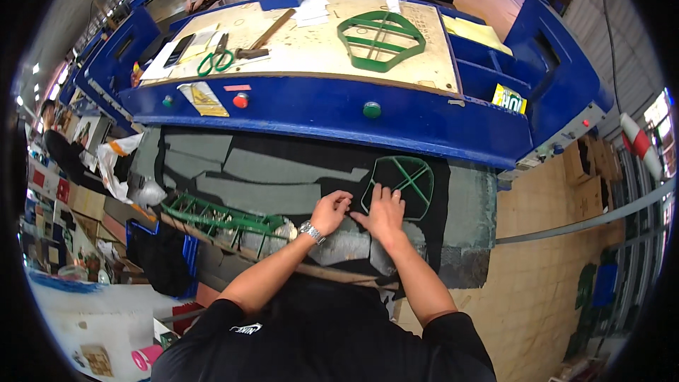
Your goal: The person uses green plastic templates to mark and cut shapes from a large sheet of black fabric on a blue industrial cutting table. They repeatedly place templates, cut the fabric, and remove the cut pieces, stacking them on a nearby surface.
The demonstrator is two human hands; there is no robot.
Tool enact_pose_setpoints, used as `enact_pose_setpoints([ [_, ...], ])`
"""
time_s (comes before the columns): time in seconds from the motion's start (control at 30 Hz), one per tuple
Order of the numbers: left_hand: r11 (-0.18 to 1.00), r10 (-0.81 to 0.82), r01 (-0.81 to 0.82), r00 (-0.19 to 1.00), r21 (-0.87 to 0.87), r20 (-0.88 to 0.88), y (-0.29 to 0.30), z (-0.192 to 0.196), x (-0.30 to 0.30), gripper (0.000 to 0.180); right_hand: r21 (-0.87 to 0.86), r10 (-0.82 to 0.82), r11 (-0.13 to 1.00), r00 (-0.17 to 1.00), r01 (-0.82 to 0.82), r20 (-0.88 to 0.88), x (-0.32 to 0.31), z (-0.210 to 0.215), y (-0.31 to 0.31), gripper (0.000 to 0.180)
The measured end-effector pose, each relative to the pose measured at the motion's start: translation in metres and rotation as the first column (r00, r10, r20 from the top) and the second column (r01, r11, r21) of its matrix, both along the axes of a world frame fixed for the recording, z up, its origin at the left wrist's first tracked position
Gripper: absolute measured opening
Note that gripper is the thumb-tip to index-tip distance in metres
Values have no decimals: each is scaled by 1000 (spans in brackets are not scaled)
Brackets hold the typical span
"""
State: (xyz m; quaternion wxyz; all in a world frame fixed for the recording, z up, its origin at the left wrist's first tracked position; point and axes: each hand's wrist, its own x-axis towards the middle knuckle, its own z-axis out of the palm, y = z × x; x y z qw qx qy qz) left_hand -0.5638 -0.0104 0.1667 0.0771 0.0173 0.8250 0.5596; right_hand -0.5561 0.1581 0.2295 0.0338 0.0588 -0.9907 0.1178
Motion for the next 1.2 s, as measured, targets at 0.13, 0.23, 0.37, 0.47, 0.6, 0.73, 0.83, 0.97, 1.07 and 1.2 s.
enact_pose_setpoints([
  [0.13,942,-138,-39,860,333,491,11,-36,-12,28,-161,33,987,992,-14,120,21,-9,8,79],
  [0.23,988,-133,72,848,138,513,15,-21,1,32,-443,-10,892,981,95,191,27,42,33,75],
  [0.37,840,-184,351,901,-414,392,44,24,-5,55,-811,54,513,933,281,357,24,91,80,67],
  [0.47,845,-273,377,914,-380,301,57,23,3,32,-857,-22,371,926,357,376,25,83,110,66],
  [0.6,955,-288,263,934,139,212,36,25,11,12,-905,114,157,903,394,413,36,91,142,68],
  [0.73,700,-227,-260,803,666,551,-23,143,6,84,-965,216,159,947,207,238,66,127,184,78],
  [0.83,654,-161,-157,927,740,340,-55,221,-18,74,-959,280,274,960,-75,5,82,200,194,88],
  [0.97,615,11,-34,999,788,35,-83,312,-89,40,-524,379,767,921,-370,-95,40,294,191,85],
  [1.07,509,63,-44,998,860,14,-112,320,-174,29,-382,361,824,908,-418,-214,-25,308,186,79],
  [1.2,561,238,-295,952,773,190,-139,298,-205,31,-303,318,887,936,-349,-149,-106,307,178,75],
])
